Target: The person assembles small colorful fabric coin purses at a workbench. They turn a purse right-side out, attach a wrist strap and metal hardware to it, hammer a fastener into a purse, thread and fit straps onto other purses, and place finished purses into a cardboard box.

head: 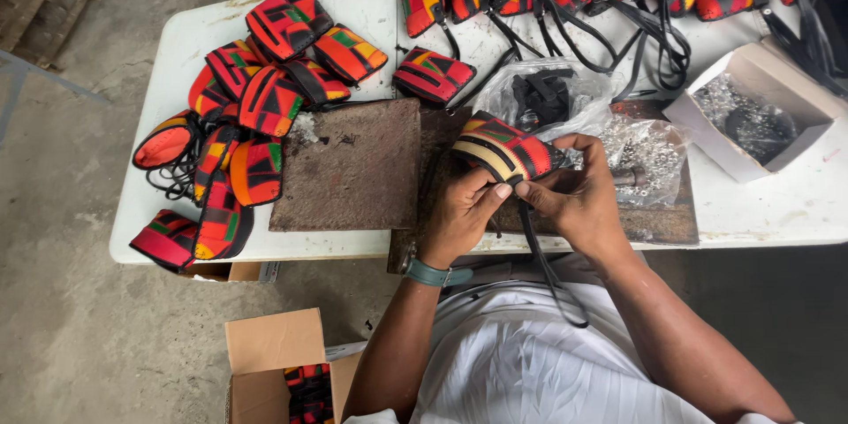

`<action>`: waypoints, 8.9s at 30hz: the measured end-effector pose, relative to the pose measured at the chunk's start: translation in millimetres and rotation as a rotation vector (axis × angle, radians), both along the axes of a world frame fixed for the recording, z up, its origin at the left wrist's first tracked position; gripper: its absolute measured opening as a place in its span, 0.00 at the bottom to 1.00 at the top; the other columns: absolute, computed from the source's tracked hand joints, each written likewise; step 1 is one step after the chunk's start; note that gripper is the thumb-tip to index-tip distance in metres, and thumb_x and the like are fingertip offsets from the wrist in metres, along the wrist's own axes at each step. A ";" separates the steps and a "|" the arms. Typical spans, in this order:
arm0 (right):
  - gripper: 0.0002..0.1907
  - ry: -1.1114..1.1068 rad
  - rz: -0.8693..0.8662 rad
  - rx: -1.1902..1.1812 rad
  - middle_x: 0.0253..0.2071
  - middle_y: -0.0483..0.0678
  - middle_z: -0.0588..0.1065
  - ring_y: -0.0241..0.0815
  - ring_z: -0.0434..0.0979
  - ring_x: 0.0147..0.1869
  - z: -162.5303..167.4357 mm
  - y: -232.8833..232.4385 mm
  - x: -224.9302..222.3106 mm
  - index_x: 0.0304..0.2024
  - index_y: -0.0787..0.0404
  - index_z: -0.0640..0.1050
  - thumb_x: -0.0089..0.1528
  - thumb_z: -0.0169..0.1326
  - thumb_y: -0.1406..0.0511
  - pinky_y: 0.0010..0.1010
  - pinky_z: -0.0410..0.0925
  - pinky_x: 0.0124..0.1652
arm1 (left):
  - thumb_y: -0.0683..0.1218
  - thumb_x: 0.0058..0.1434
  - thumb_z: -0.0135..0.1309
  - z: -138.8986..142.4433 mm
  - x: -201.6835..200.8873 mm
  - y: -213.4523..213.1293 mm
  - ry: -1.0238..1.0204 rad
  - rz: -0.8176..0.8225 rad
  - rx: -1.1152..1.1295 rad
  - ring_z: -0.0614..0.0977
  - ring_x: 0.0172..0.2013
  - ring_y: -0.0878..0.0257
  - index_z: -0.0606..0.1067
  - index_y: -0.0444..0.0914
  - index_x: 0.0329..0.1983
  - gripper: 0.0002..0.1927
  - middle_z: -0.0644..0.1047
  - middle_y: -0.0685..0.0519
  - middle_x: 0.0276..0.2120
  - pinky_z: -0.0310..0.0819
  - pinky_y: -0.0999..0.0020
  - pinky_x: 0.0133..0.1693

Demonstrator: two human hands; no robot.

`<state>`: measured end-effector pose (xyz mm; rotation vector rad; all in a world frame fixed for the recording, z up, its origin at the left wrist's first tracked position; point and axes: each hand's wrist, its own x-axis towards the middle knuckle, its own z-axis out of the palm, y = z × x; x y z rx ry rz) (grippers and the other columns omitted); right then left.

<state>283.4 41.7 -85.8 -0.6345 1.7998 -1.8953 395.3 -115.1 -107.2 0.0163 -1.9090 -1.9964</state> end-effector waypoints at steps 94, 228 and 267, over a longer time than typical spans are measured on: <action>0.19 0.197 0.235 0.052 0.45 0.52 0.84 0.37 0.83 0.50 81.8 112.4 -35.4 0.50 0.68 0.77 0.56 0.60 0.78 0.30 0.75 0.51 | 0.40 0.67 0.58 85.0 -9.3 108.0 0.031 0.094 -0.405 0.80 0.35 0.61 0.77 0.32 0.39 0.04 0.79 0.50 0.36 0.74 0.66 0.37; 0.21 0.894 -0.111 0.022 0.42 0.51 0.81 0.43 0.86 0.49 62.9 87.7 0.9 0.46 0.67 0.68 0.59 0.67 0.71 0.30 0.76 0.46 | 0.42 0.73 0.54 73.7 4.0 101.3 0.074 0.269 -0.186 0.78 0.36 0.73 0.77 0.29 0.48 0.09 0.79 0.53 0.37 0.73 0.77 0.37; 0.30 0.695 0.220 0.448 0.49 0.48 0.84 0.40 0.86 0.38 102.3 113.8 13.0 0.54 0.59 0.79 0.49 0.71 0.62 0.30 0.76 0.35 | 0.43 0.66 0.59 66.8 30.2 61.5 -0.092 -0.061 0.003 0.74 0.34 0.75 0.77 0.34 0.38 0.06 0.76 0.59 0.31 0.70 0.76 0.36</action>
